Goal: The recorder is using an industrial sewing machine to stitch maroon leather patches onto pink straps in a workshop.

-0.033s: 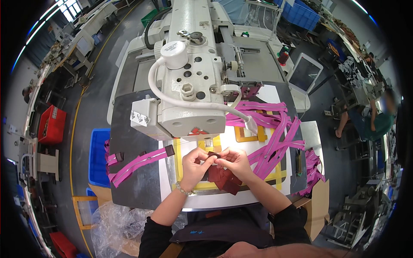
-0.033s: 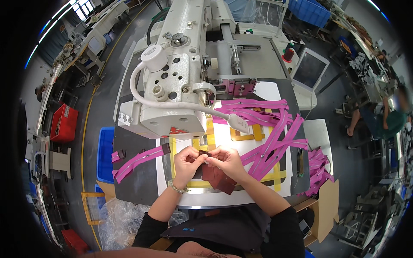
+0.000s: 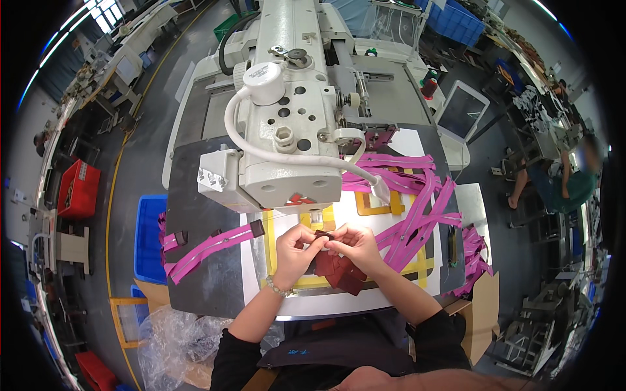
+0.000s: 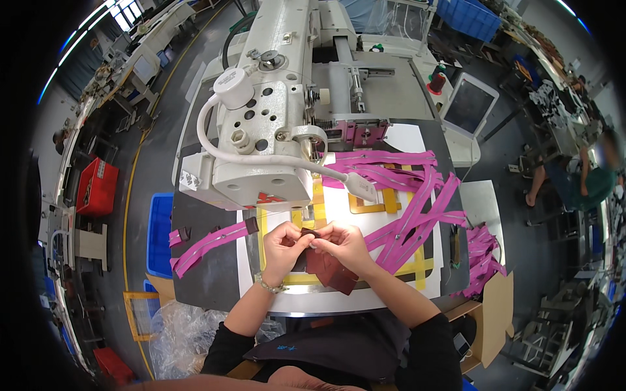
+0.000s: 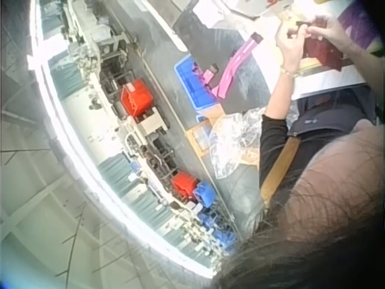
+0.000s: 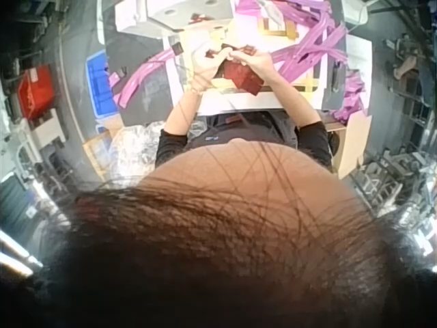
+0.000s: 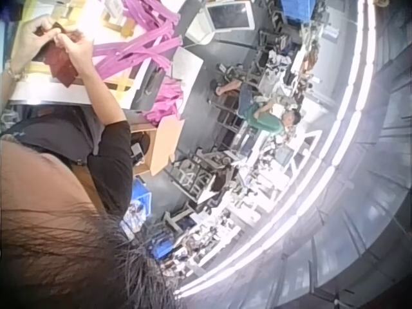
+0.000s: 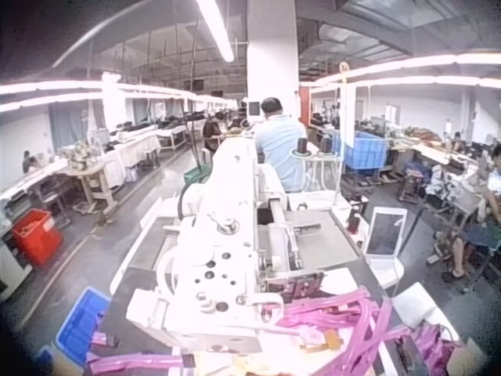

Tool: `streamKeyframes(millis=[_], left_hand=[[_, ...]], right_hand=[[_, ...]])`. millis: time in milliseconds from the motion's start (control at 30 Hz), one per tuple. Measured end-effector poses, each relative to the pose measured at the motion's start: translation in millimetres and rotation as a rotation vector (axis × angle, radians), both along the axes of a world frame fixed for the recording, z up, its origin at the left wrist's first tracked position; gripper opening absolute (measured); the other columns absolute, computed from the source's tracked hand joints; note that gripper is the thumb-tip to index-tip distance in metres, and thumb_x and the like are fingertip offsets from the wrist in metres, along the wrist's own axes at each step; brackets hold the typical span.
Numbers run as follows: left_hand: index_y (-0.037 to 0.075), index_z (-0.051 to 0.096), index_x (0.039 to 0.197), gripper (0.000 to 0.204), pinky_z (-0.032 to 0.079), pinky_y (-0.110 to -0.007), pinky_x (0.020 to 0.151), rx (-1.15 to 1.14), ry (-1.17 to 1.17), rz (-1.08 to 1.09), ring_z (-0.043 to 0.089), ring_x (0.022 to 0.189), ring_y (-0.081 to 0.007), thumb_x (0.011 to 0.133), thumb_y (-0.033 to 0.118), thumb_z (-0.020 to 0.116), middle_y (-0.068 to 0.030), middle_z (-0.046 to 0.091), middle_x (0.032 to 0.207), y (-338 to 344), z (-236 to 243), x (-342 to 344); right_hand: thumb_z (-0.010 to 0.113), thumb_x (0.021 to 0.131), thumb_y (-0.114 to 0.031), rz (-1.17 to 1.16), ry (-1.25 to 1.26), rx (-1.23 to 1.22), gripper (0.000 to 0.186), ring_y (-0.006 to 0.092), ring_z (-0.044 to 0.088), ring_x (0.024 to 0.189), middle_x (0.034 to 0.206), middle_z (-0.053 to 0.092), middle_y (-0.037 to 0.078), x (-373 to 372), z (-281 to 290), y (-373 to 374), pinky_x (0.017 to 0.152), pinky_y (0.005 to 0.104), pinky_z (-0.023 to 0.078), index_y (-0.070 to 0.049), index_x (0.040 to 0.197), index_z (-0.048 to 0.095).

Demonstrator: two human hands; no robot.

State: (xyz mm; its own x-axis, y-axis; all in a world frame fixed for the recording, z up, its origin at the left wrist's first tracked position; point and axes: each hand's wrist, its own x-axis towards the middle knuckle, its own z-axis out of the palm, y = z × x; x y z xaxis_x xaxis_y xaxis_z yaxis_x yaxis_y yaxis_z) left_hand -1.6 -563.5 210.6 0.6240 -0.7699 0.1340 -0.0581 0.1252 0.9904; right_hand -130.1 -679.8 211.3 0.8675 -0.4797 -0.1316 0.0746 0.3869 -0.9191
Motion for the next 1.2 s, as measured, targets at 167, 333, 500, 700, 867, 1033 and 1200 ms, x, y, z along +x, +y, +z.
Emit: streamKeyframes(millis=[167,333,500,700,867,1033,1200], left_hand=[[0.003,0.056,0.071,0.020,0.039,-0.019,0.055,-0.007,0.070,-0.016,0.049,0.064,-0.0033,0.076,-0.002,0.075,0.0006,0.056,0.072,1.6,2.6,-1.3],[0.004,0.055,0.075,0.021,0.039,-0.017,0.057,0.003,0.139,-0.032,0.047,0.065,-0.0021,0.076,-0.004,0.074,0.0029,0.054,0.073,5.3,7.0,2.2],[0.001,0.055,0.082,0.021,0.042,-0.028,0.056,0.209,-0.285,-0.184,0.050,0.057,-0.0127,0.088,0.019,0.066,-0.0064,0.058,0.069,3.3,10.6,15.6],[0.000,0.052,0.074,0.029,0.035,-0.032,0.050,0.219,-0.321,-0.204,0.042,0.051,-0.0172,0.088,0.022,0.064,-0.0114,0.048,0.059,3.0,5.6,17.1],[-0.001,0.050,0.071,0.030,0.032,-0.032,0.048,0.190,-0.308,-0.190,0.037,0.050,-0.0153,0.087,0.020,0.065,-0.0099,0.045,0.056,3.4,3.9,16.6],[-0.001,0.048,0.069,0.029,0.030,-0.029,0.049,0.230,-0.279,-0.206,0.035,0.054,-0.0108,0.087,0.015,0.065,-0.0052,0.041,0.056,4.2,6.4,16.0],[0.000,0.046,0.067,0.032,0.029,-0.030,0.045,0.203,-0.285,-0.192,0.033,0.050,-0.0099,0.085,0.016,0.067,-0.0062,0.041,0.053,3.7,2.5,15.7]], right_hand=[[0.065,0.086,0.000,0.012,-0.015,0.003,0.009,0.0095,0.065,0.077,0.089,0.067,0.007,-0.6,1.3,1.5,0.071,0.0226,0.053,0.002,0.094,0.061],[0.064,0.087,-0.001,0.019,-0.010,0.007,0.008,0.0099,0.065,0.076,0.089,0.068,0.008,-2.5,-2.4,0.2,0.070,0.0230,0.053,0.002,0.093,0.061],[0.065,0.087,-0.003,0.028,0.014,0.029,0.009,0.0107,0.065,0.076,0.087,0.068,0.008,-2.2,-5.5,-4.0,0.070,0.0231,0.053,0.002,0.093,0.060],[0.065,0.087,-0.004,0.044,0.031,0.047,0.009,0.0110,0.065,0.077,0.088,0.068,0.009,-1.6,-4.3,-6.3,0.070,0.0236,0.053,0.002,0.094,0.060],[0.064,0.087,-0.002,0.057,0.029,0.083,0.008,0.0110,0.065,0.076,0.090,0.067,0.009,-1.0,-6.3,-4.3,0.070,0.0235,0.053,0.001,0.093,0.060],[0.064,0.087,-0.001,0.060,0.039,0.085,0.007,0.0107,0.065,0.075,0.090,0.067,0.008,-1.4,-7.7,-3.5,0.070,0.0231,0.053,0.001,0.092,0.059],[0.064,0.087,-0.001,0.062,0.044,0.079,0.006,0.0107,0.065,0.075,0.090,0.067,0.008,-1.7,-7.4,-3.3,0.070,0.0232,0.053,0.000,0.092,0.059]])
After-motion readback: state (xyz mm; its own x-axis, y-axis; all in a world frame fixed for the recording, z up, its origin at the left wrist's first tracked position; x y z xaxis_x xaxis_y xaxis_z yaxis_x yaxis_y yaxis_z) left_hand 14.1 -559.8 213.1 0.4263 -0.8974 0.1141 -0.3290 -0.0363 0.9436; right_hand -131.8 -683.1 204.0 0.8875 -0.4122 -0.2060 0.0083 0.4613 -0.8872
